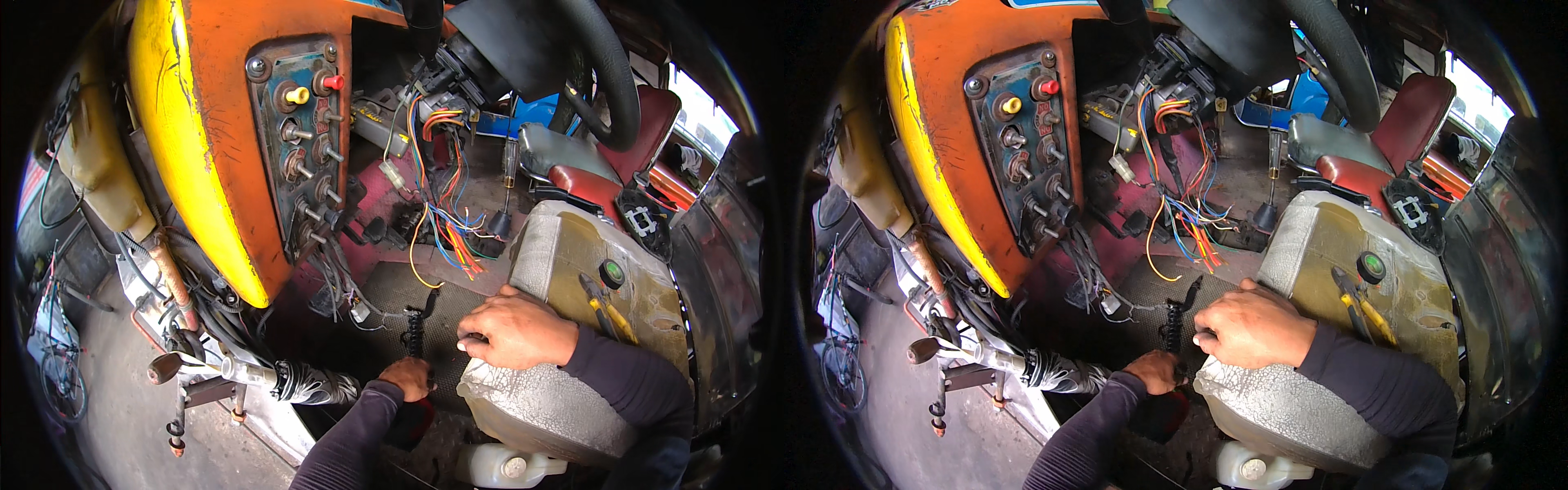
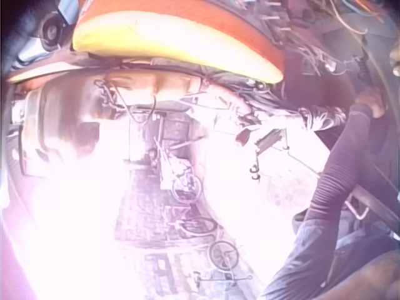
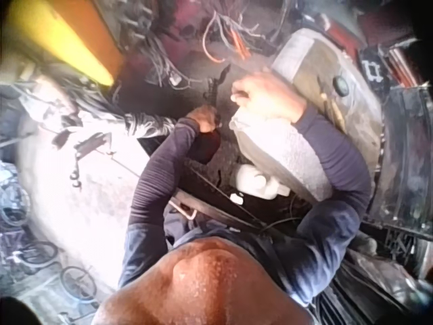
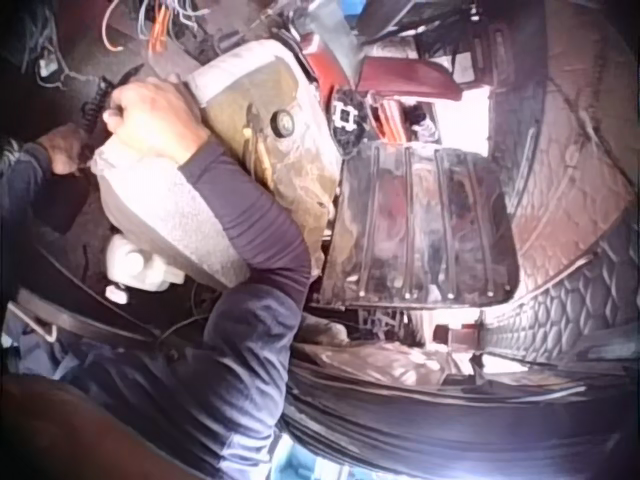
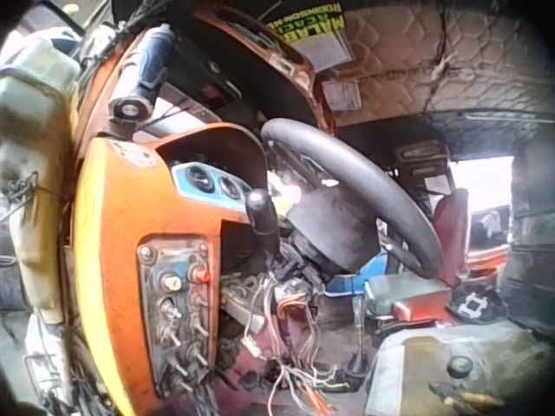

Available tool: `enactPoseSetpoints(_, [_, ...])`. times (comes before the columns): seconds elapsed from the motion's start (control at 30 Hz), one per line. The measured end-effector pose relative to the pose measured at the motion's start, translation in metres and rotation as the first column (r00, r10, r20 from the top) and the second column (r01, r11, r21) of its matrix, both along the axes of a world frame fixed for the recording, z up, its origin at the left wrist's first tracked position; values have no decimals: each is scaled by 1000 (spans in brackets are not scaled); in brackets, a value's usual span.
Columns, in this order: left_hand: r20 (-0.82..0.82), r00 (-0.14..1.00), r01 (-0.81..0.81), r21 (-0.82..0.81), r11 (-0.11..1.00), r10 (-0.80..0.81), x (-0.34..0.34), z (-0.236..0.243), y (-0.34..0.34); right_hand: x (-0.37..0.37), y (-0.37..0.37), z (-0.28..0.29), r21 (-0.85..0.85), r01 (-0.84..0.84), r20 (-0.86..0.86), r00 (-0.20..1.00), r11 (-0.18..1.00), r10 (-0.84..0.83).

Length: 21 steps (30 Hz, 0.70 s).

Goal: The person works inside a vehicle cabin, manipulating a bundle of multicolored wires near the steering column. They use pliers to strip and cut wires, then connect and organize them by hand. The task involves repeated handling of individual wires and connectors throughout the clip.

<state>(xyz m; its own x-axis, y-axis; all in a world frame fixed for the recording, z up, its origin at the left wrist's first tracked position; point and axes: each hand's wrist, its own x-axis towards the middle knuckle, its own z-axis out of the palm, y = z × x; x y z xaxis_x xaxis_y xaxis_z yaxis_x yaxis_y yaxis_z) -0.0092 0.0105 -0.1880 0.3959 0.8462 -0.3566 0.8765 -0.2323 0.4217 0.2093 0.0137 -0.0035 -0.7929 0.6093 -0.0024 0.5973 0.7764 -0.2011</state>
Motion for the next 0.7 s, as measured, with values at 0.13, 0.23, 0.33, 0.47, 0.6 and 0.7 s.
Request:
enactPoseSetpoints(0.13, [-3, 1000, -2, 13, 1000, 2, 0, -1, 0, 1, 0, -1, 12, -7, -17, 1000, 1000, 7])
enactPoseSetpoints(0.23, [6, 1000, -2, 18, 1000, 2, 0, -4, 1, 0, 0, 3, 28, 2, 58, 998, 1000, -4])
enactPoseSetpoints(0.33, [27, 999, 24, 17, 1000, -24, 3, -1, 1, 3, 1, 0, 48, 15, 80, 997, 999, -19])
enactPoseSetpoints(0.47, [28, 999, 41, 22, 999, -42, 1, -2, 3, 1, -1, 4, -5, 39, 105, 994, 999, -38])
enactPoseSetpoints(0.6, [48, 998, 41, 7, 999, -41, -3, -13, 4, 6, 3, -10, 30, -14, -98, 995, 999, 16])
enactPoseSetpoints(0.7, [13, 999, 47, -24, 999, -47, -5, -11, 3, 5, 7, -20, 37, -16, -146, 989, 999, 21])
